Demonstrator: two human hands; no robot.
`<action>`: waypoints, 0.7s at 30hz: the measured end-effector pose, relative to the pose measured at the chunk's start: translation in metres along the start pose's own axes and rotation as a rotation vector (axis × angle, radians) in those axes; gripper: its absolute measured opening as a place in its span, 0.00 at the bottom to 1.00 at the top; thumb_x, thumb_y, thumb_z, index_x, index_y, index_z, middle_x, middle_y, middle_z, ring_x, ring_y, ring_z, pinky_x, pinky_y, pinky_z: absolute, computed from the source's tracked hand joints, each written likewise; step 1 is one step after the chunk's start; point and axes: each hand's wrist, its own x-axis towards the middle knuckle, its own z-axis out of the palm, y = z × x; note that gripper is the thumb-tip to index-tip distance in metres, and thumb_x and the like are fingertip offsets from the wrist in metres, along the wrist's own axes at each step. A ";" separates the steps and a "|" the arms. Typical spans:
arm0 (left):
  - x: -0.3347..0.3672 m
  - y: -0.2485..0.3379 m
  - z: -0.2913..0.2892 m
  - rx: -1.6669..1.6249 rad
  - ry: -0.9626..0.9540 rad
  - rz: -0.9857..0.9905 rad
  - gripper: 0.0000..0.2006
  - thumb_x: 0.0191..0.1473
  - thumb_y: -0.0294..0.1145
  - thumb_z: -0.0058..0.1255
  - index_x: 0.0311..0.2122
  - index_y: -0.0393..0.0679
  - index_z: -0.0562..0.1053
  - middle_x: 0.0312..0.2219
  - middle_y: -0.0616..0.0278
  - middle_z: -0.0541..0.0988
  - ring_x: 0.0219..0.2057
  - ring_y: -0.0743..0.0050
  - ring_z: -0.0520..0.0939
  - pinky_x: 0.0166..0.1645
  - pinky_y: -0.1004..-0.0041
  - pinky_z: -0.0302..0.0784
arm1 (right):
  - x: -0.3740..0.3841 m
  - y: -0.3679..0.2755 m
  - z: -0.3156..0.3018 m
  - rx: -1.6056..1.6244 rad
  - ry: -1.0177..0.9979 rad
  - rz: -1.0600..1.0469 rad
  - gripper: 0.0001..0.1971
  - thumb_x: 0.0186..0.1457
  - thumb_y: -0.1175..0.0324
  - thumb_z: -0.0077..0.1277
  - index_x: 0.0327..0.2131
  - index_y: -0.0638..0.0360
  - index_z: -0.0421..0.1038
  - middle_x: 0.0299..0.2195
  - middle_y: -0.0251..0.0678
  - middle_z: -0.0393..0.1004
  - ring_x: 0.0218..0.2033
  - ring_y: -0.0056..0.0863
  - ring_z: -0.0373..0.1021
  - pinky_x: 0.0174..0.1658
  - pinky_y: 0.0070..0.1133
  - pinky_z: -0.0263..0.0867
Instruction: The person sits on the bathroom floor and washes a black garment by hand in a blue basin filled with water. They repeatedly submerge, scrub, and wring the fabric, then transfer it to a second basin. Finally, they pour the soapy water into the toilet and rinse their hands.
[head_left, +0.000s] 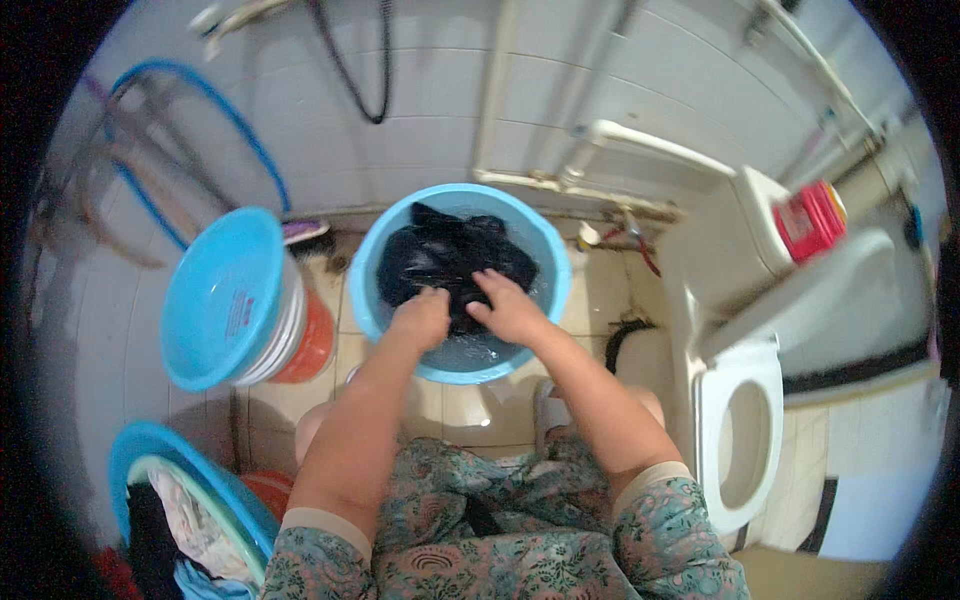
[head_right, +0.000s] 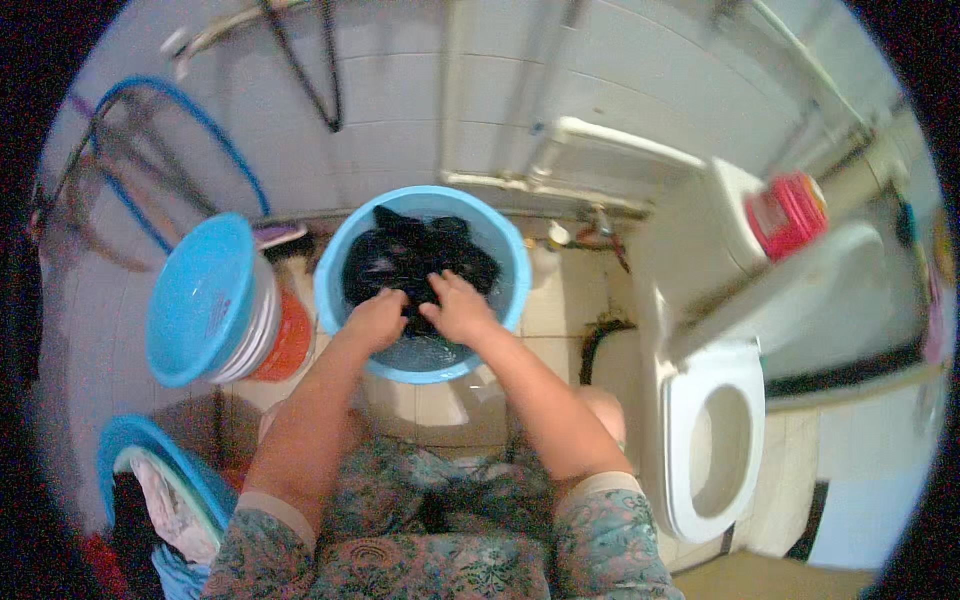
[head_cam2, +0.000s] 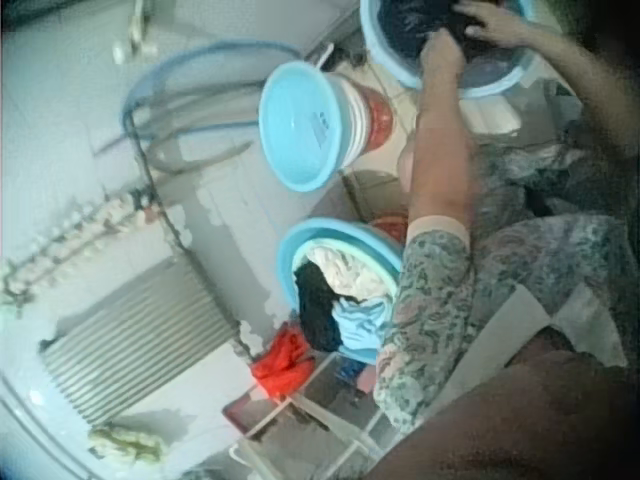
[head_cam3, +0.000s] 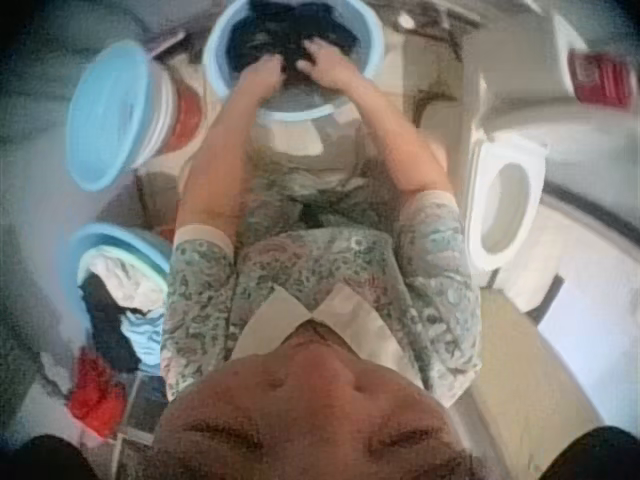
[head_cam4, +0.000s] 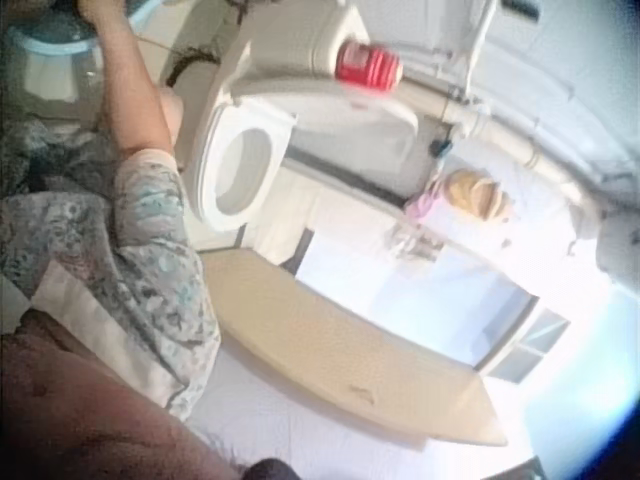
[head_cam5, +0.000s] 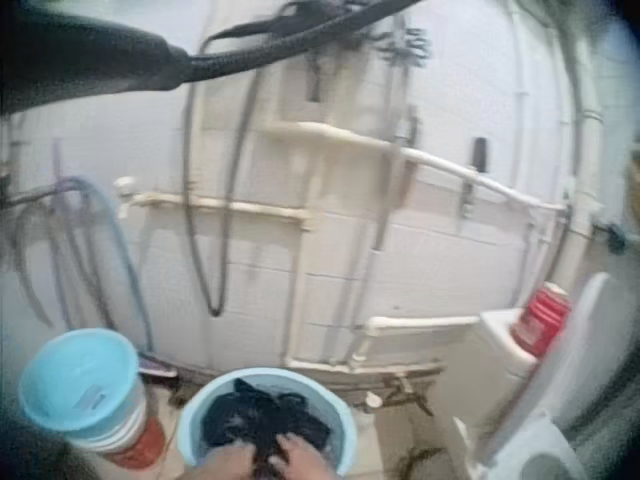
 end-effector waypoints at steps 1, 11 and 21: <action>0.003 0.005 0.004 -0.013 0.044 -0.038 0.19 0.49 0.30 0.41 0.49 0.43 0.63 0.43 0.44 0.69 0.44 0.47 0.74 0.47 0.57 0.70 | -0.015 -0.007 -0.009 0.038 0.008 0.017 0.30 0.50 0.55 0.48 0.54 0.61 0.59 0.56 0.50 0.56 0.58 0.44 0.54 0.59 0.30 0.51; 0.015 0.022 0.036 -0.429 0.270 -0.252 0.26 0.36 0.31 0.56 0.42 0.42 0.58 0.35 0.48 0.71 0.38 0.47 0.73 0.45 0.62 0.67 | -0.078 0.026 -0.023 0.359 0.074 0.121 0.38 0.47 0.60 0.55 0.59 0.60 0.49 0.58 0.55 0.50 0.59 0.46 0.51 0.59 0.29 0.50; -0.022 0.108 -0.073 -1.729 0.239 -0.552 0.13 0.47 0.44 0.47 0.34 0.48 0.71 0.26 0.70 0.75 0.14 0.85 0.70 0.11 0.89 0.60 | -0.064 0.030 -0.003 0.335 0.323 0.027 0.55 0.34 0.55 0.65 0.61 0.61 0.38 0.56 0.57 0.50 0.57 0.51 0.52 0.58 0.32 0.51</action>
